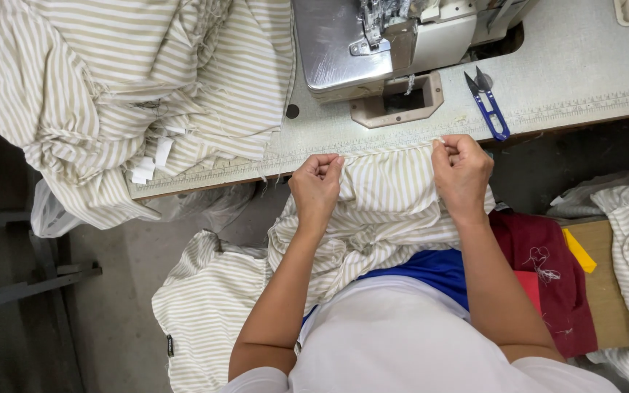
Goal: Aligning and stacking striped garment pieces at a sewing workstation
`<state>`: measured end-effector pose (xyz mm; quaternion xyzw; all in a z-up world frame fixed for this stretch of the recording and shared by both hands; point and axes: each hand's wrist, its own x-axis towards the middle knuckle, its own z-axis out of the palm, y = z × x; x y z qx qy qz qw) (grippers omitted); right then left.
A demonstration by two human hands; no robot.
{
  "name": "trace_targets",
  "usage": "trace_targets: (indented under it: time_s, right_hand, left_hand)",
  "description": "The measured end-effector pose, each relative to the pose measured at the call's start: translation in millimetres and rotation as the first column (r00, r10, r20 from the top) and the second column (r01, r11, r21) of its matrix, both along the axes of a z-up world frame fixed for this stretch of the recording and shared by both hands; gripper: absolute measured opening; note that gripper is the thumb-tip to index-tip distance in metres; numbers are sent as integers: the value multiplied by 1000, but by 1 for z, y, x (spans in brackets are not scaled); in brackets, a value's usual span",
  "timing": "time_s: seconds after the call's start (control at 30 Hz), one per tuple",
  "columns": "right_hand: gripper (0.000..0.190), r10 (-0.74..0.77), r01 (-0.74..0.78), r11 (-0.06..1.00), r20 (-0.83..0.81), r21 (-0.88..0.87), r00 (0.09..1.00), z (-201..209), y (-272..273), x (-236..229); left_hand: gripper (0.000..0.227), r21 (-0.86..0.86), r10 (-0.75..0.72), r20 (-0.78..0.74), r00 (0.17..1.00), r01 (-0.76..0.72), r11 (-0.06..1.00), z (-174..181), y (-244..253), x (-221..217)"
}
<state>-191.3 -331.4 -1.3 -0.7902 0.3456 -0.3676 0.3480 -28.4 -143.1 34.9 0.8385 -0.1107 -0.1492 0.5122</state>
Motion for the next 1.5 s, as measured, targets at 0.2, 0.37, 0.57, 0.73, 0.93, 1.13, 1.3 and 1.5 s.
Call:
trace_targets:
  time_s: [0.2, 0.37, 0.57, 0.73, 0.93, 1.13, 1.3, 1.5]
  right_hand:
    - [6, 54, -52, 997, -39, 52, 998, 6, -9, -1]
    - [7, 66, -65, 998, -65, 27, 996, 3, -8, -2]
    - [8, 52, -52, 998, -30, 20, 998, 1, -4, -1]
    - [8, 62, -62, 995, 1, 79, 998, 2, -6, -5]
    - [8, 142, -145, 963, 28, 228, 989, 20, 8, -8]
    - [6, 231, -246, 941, 87, 233, 969, 60, 26, -4]
    - [13, 259, -314, 866, 186, 389, 948, 78, 30, -1]
    - [12, 306, -374, 816, 219, 440, 926, 77, 36, -1]
  left_hand:
    - [10, 12, 14, -45, 999, -13, 1000, 6, 0, -1]
    - [11, -9, 39, -46, 998, -39, 999, 4, 1, -2]
    - [13, 13, 9, -51, 999, -9, 1000, 10, 3, -1]
    - [15, 82, -69, 10, 998, 68, 994, 16, 6, 1]
    - [17, 269, -287, 586, 758, 153, 951, 28, -13, -14]
    - [20, -48, -605, 472, 641, 704, 708, 4, -53, -23]
    - [9, -350, -593, 0, 805, 556, 754, 20, -43, -16]
    - [14, -481, -575, -195, 794, 434, 762, 11, -35, -9]
